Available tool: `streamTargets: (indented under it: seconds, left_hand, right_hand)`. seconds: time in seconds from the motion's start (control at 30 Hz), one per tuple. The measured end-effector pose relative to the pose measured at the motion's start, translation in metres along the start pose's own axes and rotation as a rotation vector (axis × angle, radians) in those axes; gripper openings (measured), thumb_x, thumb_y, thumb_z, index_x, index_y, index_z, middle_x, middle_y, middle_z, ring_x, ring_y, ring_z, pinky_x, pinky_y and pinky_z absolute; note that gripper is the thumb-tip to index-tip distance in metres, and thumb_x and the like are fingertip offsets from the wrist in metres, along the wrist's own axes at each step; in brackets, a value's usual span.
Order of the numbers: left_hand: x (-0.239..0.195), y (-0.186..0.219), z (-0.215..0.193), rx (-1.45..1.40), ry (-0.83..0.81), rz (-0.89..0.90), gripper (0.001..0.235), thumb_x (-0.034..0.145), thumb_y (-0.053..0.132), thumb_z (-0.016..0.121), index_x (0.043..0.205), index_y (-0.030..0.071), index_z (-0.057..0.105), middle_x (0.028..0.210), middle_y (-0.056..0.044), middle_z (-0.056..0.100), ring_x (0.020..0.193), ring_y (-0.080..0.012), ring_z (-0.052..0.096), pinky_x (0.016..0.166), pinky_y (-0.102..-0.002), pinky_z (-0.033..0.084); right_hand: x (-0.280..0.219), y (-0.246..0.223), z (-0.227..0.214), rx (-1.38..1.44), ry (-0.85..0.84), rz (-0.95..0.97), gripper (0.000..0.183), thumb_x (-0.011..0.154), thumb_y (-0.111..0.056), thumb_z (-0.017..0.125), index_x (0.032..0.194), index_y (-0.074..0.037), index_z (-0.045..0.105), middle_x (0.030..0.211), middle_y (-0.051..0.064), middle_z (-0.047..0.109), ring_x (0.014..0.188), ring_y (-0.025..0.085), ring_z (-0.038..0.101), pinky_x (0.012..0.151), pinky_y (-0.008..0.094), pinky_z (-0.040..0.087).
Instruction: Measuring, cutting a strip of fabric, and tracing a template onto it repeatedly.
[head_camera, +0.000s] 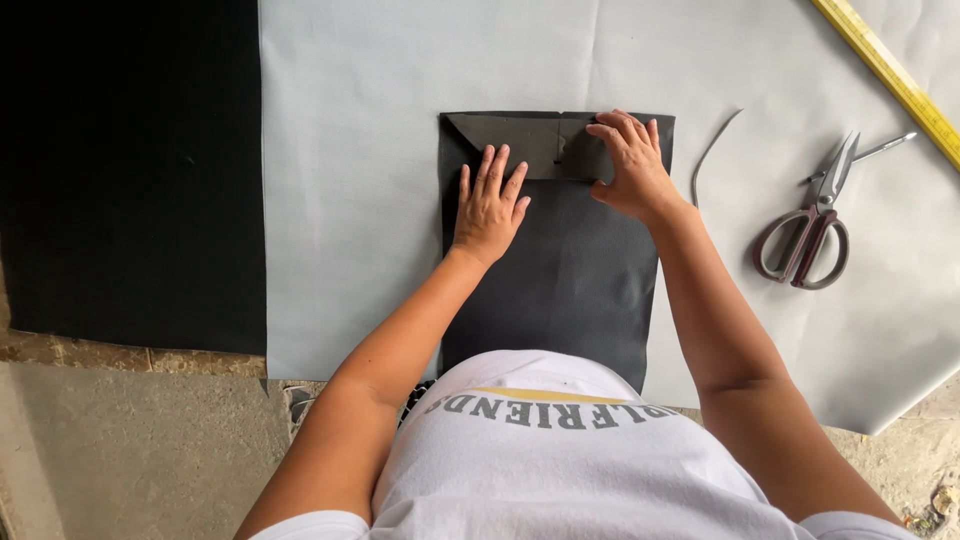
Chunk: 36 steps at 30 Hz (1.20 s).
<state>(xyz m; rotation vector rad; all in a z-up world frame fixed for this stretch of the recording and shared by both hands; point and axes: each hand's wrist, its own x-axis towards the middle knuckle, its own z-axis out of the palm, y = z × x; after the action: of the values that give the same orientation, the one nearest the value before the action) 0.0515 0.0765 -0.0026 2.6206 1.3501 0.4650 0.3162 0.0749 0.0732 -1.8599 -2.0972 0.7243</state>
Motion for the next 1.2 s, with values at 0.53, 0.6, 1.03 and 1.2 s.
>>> streamTargets:
  seconds: [0.53, 0.6, 1.03, 1.2]
  left_hand:
    - [-0.0003, -0.0022, 0.0093, 0.044, -0.077, -0.002, 0.054, 0.11, 0.042, 0.044, 0.16, 0.024, 0.039, 0.171, -0.015, 0.021, 0.159, -0.0348, 0.017, 0.12, -0.065, 0.025]
    - [0.0012, -0.0025, 0.0087, 0.047, -0.077, 0.003, 0.053, 0.11, 0.042, 0.044, 0.16, 0.024, 0.039, 0.17, -0.015, 0.022, 0.159, -0.0349, 0.017, 0.12, -0.065, 0.025]
    - [0.0013, -0.0016, 0.0094, 0.06, -0.087, 0.001, 0.054, 0.11, 0.042, 0.043, 0.161, 0.027, 0.036, 0.171, -0.013, 0.021, 0.159, -0.0341, 0.016, 0.121, -0.065, 0.023]
    - [0.0016, -0.0007, 0.0072, 0.073, -0.101, 0.003, 0.054, 0.111, 0.042, 0.042, 0.162, 0.027, 0.036, 0.171, -0.013, 0.021, 0.159, -0.0334, 0.016, 0.121, -0.065, 0.021]
  right_hand:
    - [0.0082, 0.0013, -0.0032, 0.018, 0.02, -0.005, 0.089, 0.063, -0.009, 0.077, 0.148, -0.012, 0.051, 0.15, 0.013, 0.044, 0.149, 0.041, 0.032, 0.116, 0.075, 0.012]
    - [0.008, 0.0009, -0.0037, 0.018, 0.025, -0.001, 0.088, 0.063, -0.008, 0.077, 0.147, -0.012, 0.052, 0.15, 0.014, 0.045, 0.148, 0.041, 0.032, 0.116, 0.075, 0.012]
    - [0.0083, 0.0072, -0.0012, 0.054, 0.048, -0.012, 0.089, 0.061, -0.006, 0.078, 0.147, -0.011, 0.053, 0.149, 0.014, 0.045, 0.148, 0.042, 0.034, 0.116, 0.075, 0.011]
    - [0.007, 0.0068, -0.0025, 0.063, 0.049, -0.002, 0.088, 0.062, -0.006, 0.078, 0.146, -0.011, 0.053, 0.149, 0.013, 0.046, 0.148, 0.042, 0.034, 0.116, 0.075, 0.011]
